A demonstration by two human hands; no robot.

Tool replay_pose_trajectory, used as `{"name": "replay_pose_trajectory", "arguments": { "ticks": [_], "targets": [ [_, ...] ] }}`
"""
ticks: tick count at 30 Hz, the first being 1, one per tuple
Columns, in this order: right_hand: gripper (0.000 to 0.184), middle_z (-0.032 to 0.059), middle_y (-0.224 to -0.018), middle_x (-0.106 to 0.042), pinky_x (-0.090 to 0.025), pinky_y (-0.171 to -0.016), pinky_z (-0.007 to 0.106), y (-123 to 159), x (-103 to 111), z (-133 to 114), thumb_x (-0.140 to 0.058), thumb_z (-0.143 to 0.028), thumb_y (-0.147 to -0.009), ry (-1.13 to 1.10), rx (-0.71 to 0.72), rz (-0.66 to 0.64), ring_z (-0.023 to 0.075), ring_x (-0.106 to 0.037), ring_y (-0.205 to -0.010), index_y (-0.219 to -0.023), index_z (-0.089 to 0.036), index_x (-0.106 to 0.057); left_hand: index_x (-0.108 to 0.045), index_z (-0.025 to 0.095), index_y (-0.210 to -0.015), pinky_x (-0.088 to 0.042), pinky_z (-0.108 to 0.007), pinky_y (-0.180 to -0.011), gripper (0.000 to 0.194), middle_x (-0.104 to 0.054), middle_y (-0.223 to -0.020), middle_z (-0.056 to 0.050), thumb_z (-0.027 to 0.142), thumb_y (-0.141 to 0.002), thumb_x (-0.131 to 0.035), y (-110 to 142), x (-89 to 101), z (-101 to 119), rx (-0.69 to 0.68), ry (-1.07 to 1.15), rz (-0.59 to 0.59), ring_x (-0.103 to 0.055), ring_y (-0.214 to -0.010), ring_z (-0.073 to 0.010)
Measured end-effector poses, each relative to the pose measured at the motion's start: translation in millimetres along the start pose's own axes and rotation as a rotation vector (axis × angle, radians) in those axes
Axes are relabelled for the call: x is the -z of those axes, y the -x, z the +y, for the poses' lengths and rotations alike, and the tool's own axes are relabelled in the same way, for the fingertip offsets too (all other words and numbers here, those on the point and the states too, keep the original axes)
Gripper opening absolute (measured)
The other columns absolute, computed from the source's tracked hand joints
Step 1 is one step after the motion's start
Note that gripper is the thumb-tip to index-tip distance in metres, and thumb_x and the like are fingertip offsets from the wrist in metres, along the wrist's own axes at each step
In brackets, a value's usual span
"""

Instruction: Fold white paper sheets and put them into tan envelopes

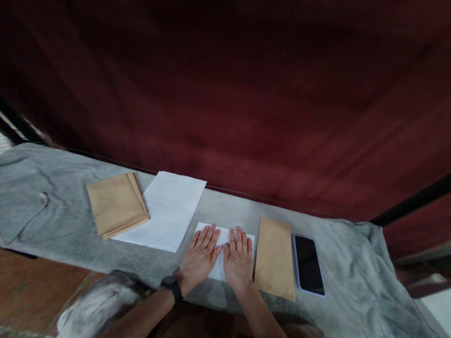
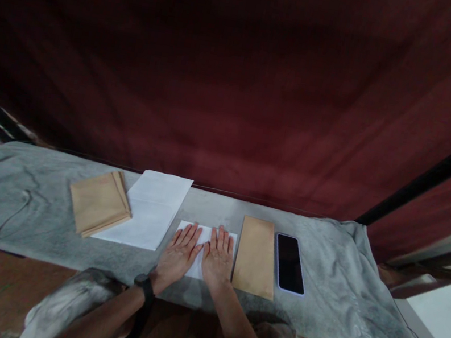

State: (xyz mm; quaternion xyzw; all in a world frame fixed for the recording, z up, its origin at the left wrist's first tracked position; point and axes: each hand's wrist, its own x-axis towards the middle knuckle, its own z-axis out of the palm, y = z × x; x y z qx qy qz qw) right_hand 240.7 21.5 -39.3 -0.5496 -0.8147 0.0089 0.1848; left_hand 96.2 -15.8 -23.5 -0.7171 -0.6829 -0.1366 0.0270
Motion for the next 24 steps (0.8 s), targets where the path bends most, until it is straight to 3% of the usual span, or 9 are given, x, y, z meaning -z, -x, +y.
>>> {"name": "replay_pose_trajectory", "arguments": {
  "ticks": [8, 15, 24],
  "targets": [
    [0.055, 0.0125, -0.159, -0.029, -0.022, -0.119, 0.047, -3, 8, 5, -0.037, -0.037, -0.102, 0.004, -0.059, -0.033, 0.028, -0.03, -0.146, -0.152, -0.013, -0.036, -0.037, 0.011, -0.15, -0.023, -0.045, -0.121, 0.057, -0.039, -0.155, -0.013, 0.039, -0.101, -0.029, -1, 4.2, 3, 0.052, -0.105, 0.009, -0.028, -0.148, -0.0233],
    [0.052, 0.012, -0.159, -0.029, -0.021, -0.12, 0.046, 8, 6, -6, -0.032, -0.036, -0.104, -0.038, 0.042, -0.015, 0.0265, -0.028, -0.147, -0.15, -0.012, -0.038, -0.036, 0.01, -0.151, -0.022, -0.045, -0.122, 0.057, -0.037, -0.156, -0.013, 0.035, -0.1, -0.034, -1, 4.6, 5, 0.074, -0.102, 0.005, -0.026, -0.148, -0.0236],
    [0.054, 0.0145, -0.158, -0.03, -0.023, -0.12, 0.047, 10, 3, -1, -0.038, -0.036, -0.103, -0.019, 0.042, 0.062, 0.0276, -0.028, -0.147, -0.15, -0.012, -0.038, -0.039, 0.005, -0.148, -0.029, -0.045, -0.119, 0.059, -0.04, -0.154, -0.018, 0.04, -0.101, -0.031, 9, 4.4, -2, 0.075, -0.086, 0.061, -0.032, -0.146, -0.0258]
  ]
}}
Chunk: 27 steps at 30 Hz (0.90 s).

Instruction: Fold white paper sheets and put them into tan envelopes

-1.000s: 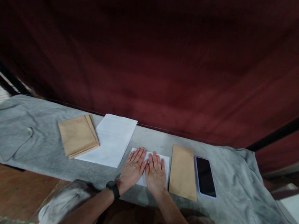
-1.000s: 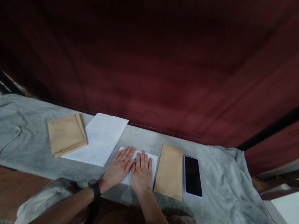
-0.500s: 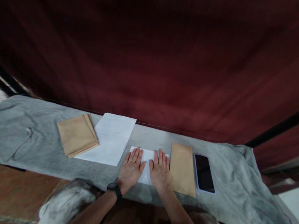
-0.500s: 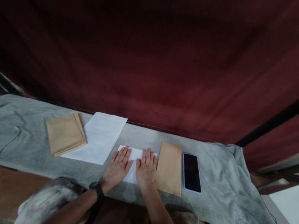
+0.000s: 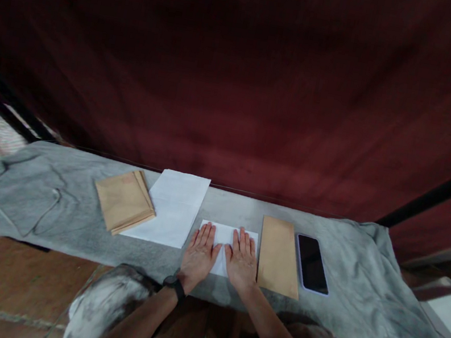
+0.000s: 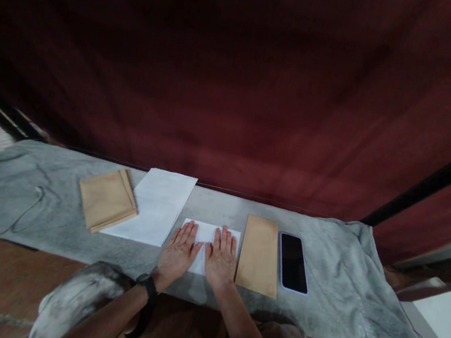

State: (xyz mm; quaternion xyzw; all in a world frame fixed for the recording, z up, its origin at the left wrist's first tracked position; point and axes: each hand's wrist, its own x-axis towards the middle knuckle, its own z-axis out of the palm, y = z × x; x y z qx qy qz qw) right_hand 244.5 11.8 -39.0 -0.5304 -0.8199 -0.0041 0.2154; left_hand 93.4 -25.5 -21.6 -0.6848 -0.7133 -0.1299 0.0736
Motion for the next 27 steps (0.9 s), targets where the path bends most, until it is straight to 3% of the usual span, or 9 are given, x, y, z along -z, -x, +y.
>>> {"name": "replay_pose_trajectory", "arguments": {
  "ticks": [6, 14, 22, 27],
  "targets": [
    [0.055, 0.016, -0.159, -0.028, -0.022, -0.119, 0.047, 0, 3, -2, -0.039, -0.038, -0.102, 0.017, -0.001, -0.028, 0.0287, -0.028, -0.147, -0.15, -0.011, -0.039, -0.04, 0.004, -0.147, -0.031, -0.045, -0.119, 0.057, -0.038, -0.155, -0.019, 0.035, -0.1, -0.033, 23, 3.8, -6, -0.011, 0.015, 0.037, -0.033, -0.146, -0.0262],
    [0.054, 0.0167, -0.159, -0.026, -0.022, -0.119, 0.05, -1, 3, -3, -0.036, -0.033, -0.102, 0.04, 0.012, -0.041, 0.0301, -0.028, -0.147, -0.15, -0.009, -0.039, -0.041, 0.013, -0.148, -0.031, -0.046, -0.119, 0.052, -0.041, -0.155, -0.011, 0.028, -0.099, -0.034, 28, 4.8, 21, -0.048, 0.026, 0.003, -0.033, -0.146, -0.0237],
    [0.057, 0.0177, -0.158, -0.028, -0.024, -0.119, 0.047, -1, 4, 2, -0.034, -0.037, -0.102, 0.049, 0.007, -0.085, 0.03, -0.029, -0.147, -0.15, -0.006, -0.036, -0.039, 0.009, -0.149, -0.03, -0.043, -0.119, 0.056, -0.04, -0.155, -0.014, 0.035, -0.099, -0.036, 38, 6.1, 7, 0.0, 0.019, 0.029, -0.032, -0.146, -0.0233],
    [0.058, 0.0167, -0.159, -0.027, -0.023, -0.119, 0.047, 0, 5, 2, -0.033, -0.038, -0.102, 0.039, -0.006, -0.092, 0.0288, -0.027, -0.148, -0.151, -0.007, -0.035, -0.043, 0.008, -0.146, -0.031, -0.046, -0.118, 0.053, -0.04, -0.154, -0.016, 0.031, -0.099, -0.033, 32, 9.5, 12, 0.046, 0.015, -0.019, -0.034, -0.145, -0.0255]
  ]
}}
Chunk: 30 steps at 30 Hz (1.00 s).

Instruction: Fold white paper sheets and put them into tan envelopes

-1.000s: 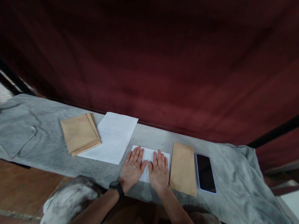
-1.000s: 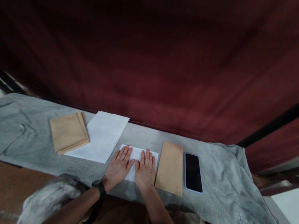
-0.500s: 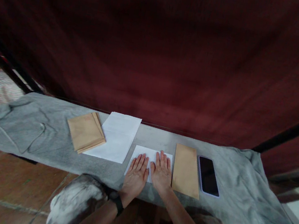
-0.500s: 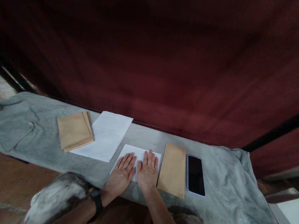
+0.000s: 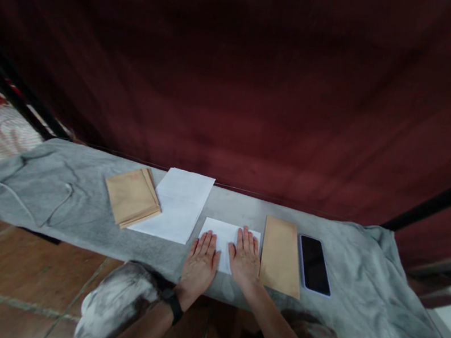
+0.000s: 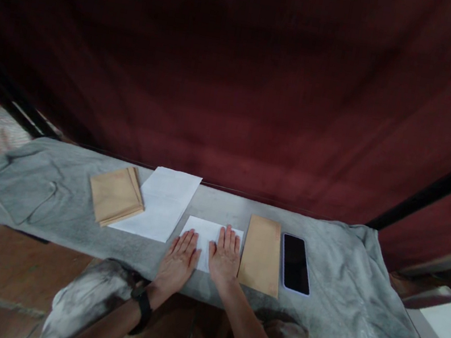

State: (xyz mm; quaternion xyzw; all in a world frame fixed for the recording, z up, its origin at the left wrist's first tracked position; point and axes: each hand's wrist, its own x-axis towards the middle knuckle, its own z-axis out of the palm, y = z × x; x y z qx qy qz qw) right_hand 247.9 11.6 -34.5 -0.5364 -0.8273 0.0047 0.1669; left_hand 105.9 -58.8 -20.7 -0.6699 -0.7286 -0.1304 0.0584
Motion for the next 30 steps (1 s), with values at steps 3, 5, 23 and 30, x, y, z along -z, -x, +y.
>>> {"name": "replay_pose_trajectory", "arguments": {
  "ticks": [3, 5, 23, 30],
  "targets": [
    [0.057, 0.017, -0.159, -0.027, -0.023, -0.119, 0.048, -1, 2, 0, -0.034, -0.036, -0.102, -0.004, -0.003, -0.015, 0.0291, -0.027, -0.147, -0.15, -0.007, -0.036, -0.043, 0.01, -0.146, -0.032, -0.046, -0.118, 0.052, -0.04, -0.155, -0.015, 0.03, -0.1, -0.034, -11, 1.3, 6, -0.02, 0.028, 0.003, -0.033, -0.146, -0.0255],
    [0.055, 0.0165, -0.159, -0.026, -0.023, -0.119, 0.049, -2, 4, -1, -0.033, -0.034, -0.102, -0.009, -0.003, -0.027, 0.0292, -0.027, -0.147, -0.15, -0.007, -0.037, -0.042, 0.013, -0.148, -0.031, -0.046, -0.118, 0.052, -0.04, -0.155, -0.013, 0.03, -0.1, -0.034, -19, -0.2, 7, -0.067, 0.054, 0.01, -0.032, -0.146, -0.0252],
    [0.053, 0.0124, -0.158, -0.034, -0.023, -0.118, 0.047, -3, 5, 6, -0.032, -0.035, -0.103, -0.01, -0.009, -0.042, 0.0276, -0.031, -0.146, -0.151, -0.013, -0.038, -0.041, 0.009, -0.147, -0.03, -0.047, -0.118, 0.055, -0.042, -0.153, -0.016, 0.035, -0.099, -0.034, -17, -1.6, -7, 0.014, 0.015, 0.038, -0.038, -0.143, -0.0263],
    [0.048, 0.0129, -0.145, -0.052, -0.024, -0.116, 0.044, -27, 14, 18, -0.036, -0.021, -0.099, -0.037, -0.014, -0.109, 0.0259, -0.046, -0.133, -0.146, -0.016, -0.045, -0.052, 0.011, -0.137, -0.034, -0.038, -0.113, 0.051, -0.056, -0.141, -0.015, 0.005, -0.089, -0.036, -65, 17.4, -15, -0.177, 0.06, -0.084, -0.05, -0.132, -0.0224]
  ]
}}
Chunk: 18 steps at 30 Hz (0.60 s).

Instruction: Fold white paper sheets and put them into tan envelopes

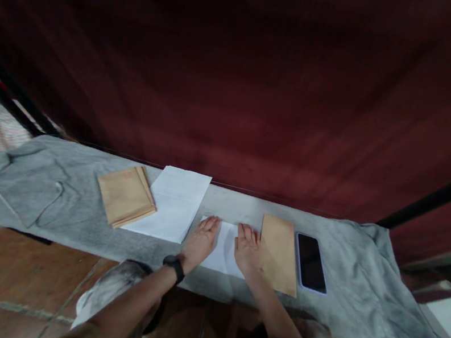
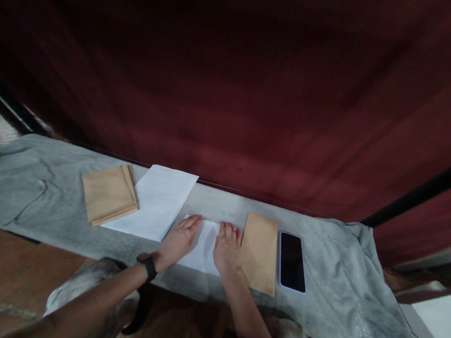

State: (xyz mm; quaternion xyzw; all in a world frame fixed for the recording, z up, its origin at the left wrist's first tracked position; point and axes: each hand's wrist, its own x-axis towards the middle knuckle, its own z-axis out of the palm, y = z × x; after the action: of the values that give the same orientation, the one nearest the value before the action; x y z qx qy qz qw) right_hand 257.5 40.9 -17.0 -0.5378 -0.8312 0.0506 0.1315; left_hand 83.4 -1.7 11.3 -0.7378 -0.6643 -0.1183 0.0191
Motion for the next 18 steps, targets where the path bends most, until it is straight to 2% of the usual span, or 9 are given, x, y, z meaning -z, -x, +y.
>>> {"name": "replay_pose_trajectory", "arguments": {
  "ticks": [3, 6, 11, 13, 15, 17, 18],
  "targets": [
    [0.047, 0.0127, -0.138, -0.057, -0.027, -0.113, 0.045, -9, 6, 8, -0.04, -0.019, -0.097, -0.015, 0.006, -0.011, 0.0263, -0.053, -0.122, -0.143, -0.02, -0.048, -0.055, 0.015, -0.132, -0.04, -0.036, -0.105, 0.053, -0.061, -0.132, -0.013, 0.0, -0.086, -0.036, -20, 6.8, -8, -0.027, 0.002, -0.041, -0.057, -0.12, -0.0209],
    [0.043, 0.0117, -0.134, -0.059, -0.032, -0.109, 0.042, -14, 10, 14, -0.046, -0.022, -0.096, -0.033, 0.012, -0.01, 0.026, -0.054, -0.119, -0.138, -0.021, -0.054, -0.062, 0.018, -0.123, -0.044, -0.037, -0.096, 0.048, -0.065, -0.121, -0.012, 0.0, -0.086, -0.037, -31, 10.2, -13, -0.032, 0.008, -0.047, -0.061, -0.108, -0.0223],
    [0.031, 0.0082, -0.119, -0.064, -0.042, -0.098, 0.037, -20, 20, 18, -0.057, -0.019, -0.09, -0.079, -0.02, -0.001, 0.0233, -0.058, -0.107, -0.12, -0.022, -0.064, -0.07, 0.02, -0.09, -0.044, -0.036, -0.085, 0.031, -0.067, -0.097, -0.008, 0.003, -0.086, -0.044, -44, 23.0, -15, -0.06, 0.025, -0.05, -0.062, -0.094, -0.0229],
    [0.022, 0.0058, -0.11, -0.066, -0.045, -0.091, 0.035, -25, 30, 20, -0.058, -0.018, -0.089, -0.103, -0.023, 0.009, 0.0212, -0.061, -0.099, -0.107, -0.024, -0.068, -0.068, 0.021, -0.083, -0.044, -0.035, -0.084, 0.028, -0.066, -0.092, -0.006, 0.005, -0.087, -0.046, -50, 35.8, -15, -0.072, 0.035, -0.037, -0.062, -0.09, -0.0218],
    [0.018, 0.0039, -0.103, -0.068, -0.046, -0.086, 0.032, -29, 47, 23, -0.055, -0.017, -0.09, -0.13, -0.013, 0.027, 0.0191, -0.062, -0.092, -0.099, -0.024, -0.069, -0.068, 0.021, -0.085, -0.044, -0.035, -0.084, 0.027, -0.066, -0.092, -0.005, 0.007, -0.09, -0.045, -55, 54.5, -13, -0.073, 0.043, -0.01, -0.061, -0.088, -0.0208],
    [0.02, 0.0032, -0.099, -0.068, -0.047, -0.083, 0.03, -29, 70, 29, -0.05, -0.018, -0.094, -0.156, 0.006, 0.058, 0.018, -0.064, -0.088, -0.102, -0.024, -0.067, -0.067, 0.02, -0.09, -0.044, -0.036, -0.087, 0.025, -0.065, -0.094, -0.005, 0.013, -0.095, -0.044, -57, 77.3, -9, -0.074, 0.068, 0.053, -0.061, -0.09, -0.0203],
    [0.022, 0.0037, -0.101, -0.069, -0.046, -0.084, 0.03, -28, 82, 33, -0.047, -0.02, -0.096, -0.164, 0.016, 0.079, 0.0187, -0.064, -0.091, -0.105, -0.023, -0.066, -0.066, 0.02, -0.092, -0.044, -0.037, -0.09, 0.023, -0.065, -0.095, -0.005, 0.016, -0.096, -0.044, -56, 88.7, -7, -0.085, 0.106, 0.122, -0.061, -0.092, -0.0203]
  ]
}}
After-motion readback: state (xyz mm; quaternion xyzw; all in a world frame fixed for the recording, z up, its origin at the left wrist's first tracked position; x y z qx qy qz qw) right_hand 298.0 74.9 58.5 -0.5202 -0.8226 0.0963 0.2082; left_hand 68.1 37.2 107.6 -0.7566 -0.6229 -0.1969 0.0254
